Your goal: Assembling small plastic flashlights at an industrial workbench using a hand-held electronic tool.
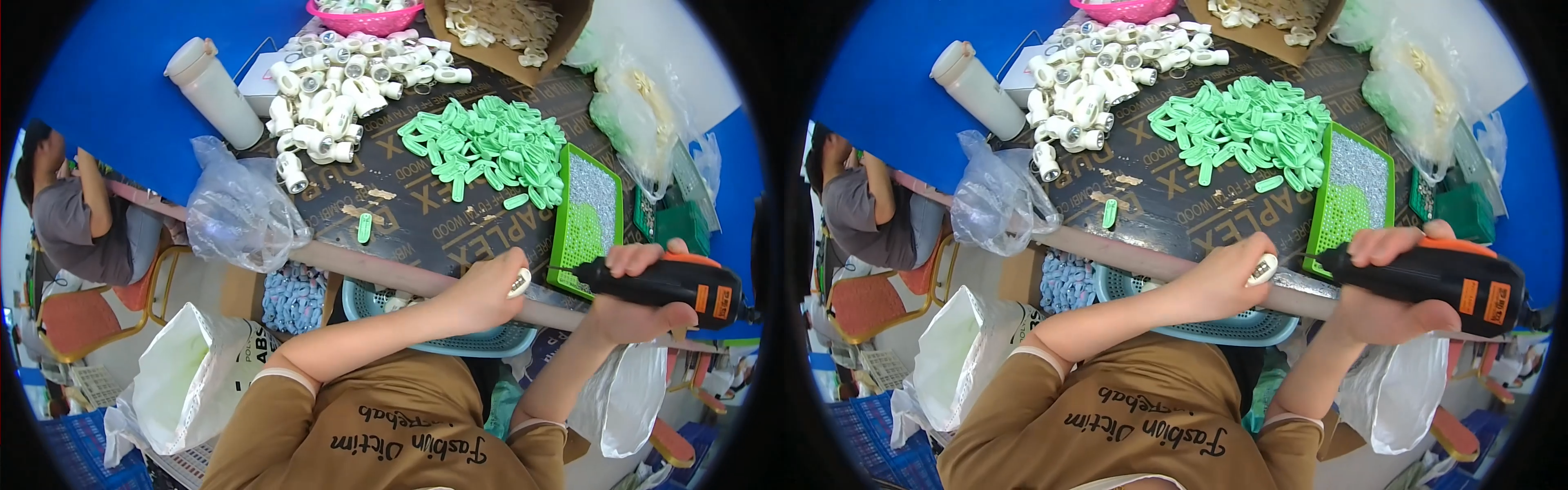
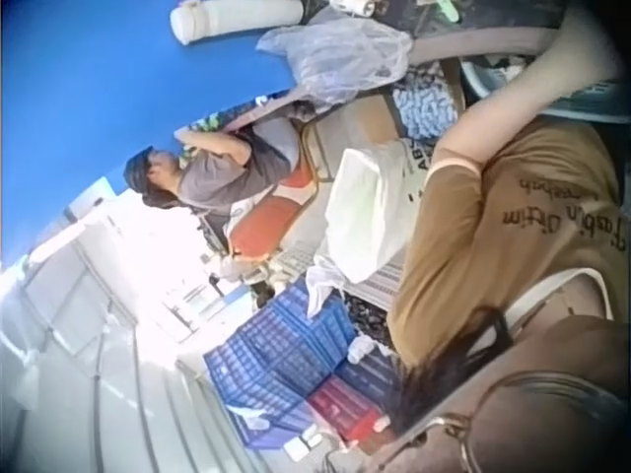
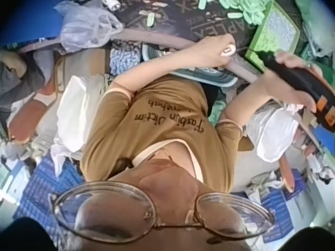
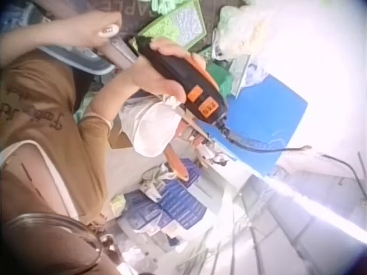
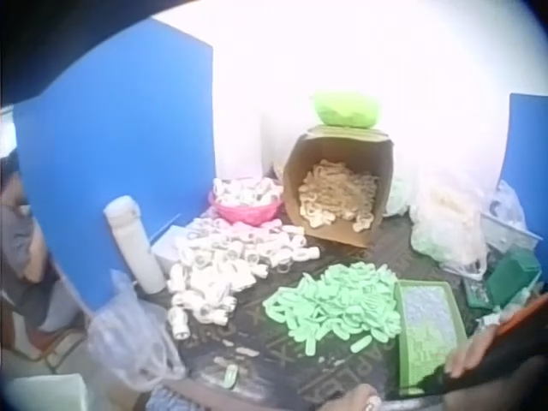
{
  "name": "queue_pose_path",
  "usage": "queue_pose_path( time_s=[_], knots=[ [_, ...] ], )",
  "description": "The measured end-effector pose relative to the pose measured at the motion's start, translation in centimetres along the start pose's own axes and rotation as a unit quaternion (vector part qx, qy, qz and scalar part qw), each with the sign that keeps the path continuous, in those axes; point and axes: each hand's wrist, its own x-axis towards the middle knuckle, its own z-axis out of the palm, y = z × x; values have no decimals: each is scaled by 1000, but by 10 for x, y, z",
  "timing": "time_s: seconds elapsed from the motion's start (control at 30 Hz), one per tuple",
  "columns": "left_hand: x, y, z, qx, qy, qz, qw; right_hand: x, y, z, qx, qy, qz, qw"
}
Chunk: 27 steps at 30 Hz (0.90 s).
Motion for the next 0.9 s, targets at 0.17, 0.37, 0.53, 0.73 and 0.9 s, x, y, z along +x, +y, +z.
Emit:
queue_pose_path(
  time_s=[0.17,0.37,0.53,0.73,0.9],
  knots=[
    [9,0,-12,450,158,95,874,-2,-5,-26,-14,9,8,1000],
    [2,16,-81,558,295,45,774,-7,-6,-41,-8,29,6,1000],
    [-34,7,-173,606,430,11,669,-9,-4,-42,2,27,12,1000],
    [-29,-5,-192,598,407,-10,690,-7,-5,-41,1,19,10,1000],
    [-40,19,-181,540,490,29,684,3,-4,-36,-42,73,18,996]
  ],
)
